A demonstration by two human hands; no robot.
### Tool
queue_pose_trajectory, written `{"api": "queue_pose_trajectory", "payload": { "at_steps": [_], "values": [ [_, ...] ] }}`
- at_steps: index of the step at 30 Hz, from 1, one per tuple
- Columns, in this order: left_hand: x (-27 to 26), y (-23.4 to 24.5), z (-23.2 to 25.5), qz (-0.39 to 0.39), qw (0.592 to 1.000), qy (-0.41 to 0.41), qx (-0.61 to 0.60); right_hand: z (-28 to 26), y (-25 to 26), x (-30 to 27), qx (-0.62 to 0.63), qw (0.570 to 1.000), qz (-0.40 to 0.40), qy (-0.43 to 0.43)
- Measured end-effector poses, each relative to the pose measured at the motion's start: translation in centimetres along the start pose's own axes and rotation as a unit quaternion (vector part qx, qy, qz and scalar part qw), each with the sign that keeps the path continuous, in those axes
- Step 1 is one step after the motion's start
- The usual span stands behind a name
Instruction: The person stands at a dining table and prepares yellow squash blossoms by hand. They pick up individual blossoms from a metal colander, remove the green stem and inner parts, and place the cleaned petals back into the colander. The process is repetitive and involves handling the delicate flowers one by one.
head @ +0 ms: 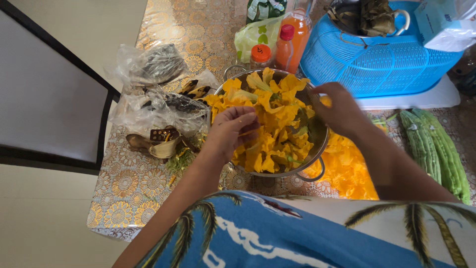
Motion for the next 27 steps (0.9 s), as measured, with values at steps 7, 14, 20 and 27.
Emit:
{"api": "queue_pose_trajectory", "payload": {
  "at_steps": [7, 14, 20, 27],
  "values": [
    [0.4, -1.2, -2.3, -0.033, 0.999, 0.007, 0.021, -8.6, -7.4, 8.3, 0.144, 0.982, 0.028, 0.123],
    [0.5, 0.6, -4.0, -0.037, 0.998, 0.022, -0.055, -7.5, -10.4, 8.2, 0.140, 0.983, -0.100, 0.058],
    [-0.3, 0.4, -3.8, -0.055, 0.994, 0.031, -0.094, -4.1, -6.7, 4.0, 0.099, 0.992, -0.029, -0.069],
    [1.4, 0.5, -4.1, -0.056, 0.992, 0.028, -0.108, -8.2, 1.7, 1.5, 0.246, 0.967, 0.069, 0.015]
  ]
}}
Point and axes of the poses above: each hand's wrist, its own x-axis towards the middle knuckle, its own y-axis out of the back of the hand, z = x × y, the point moved 4 cm from there along x, towards the middle knuckle, and after that the axes turned 14 degrees about y, right-handed, at the moved point
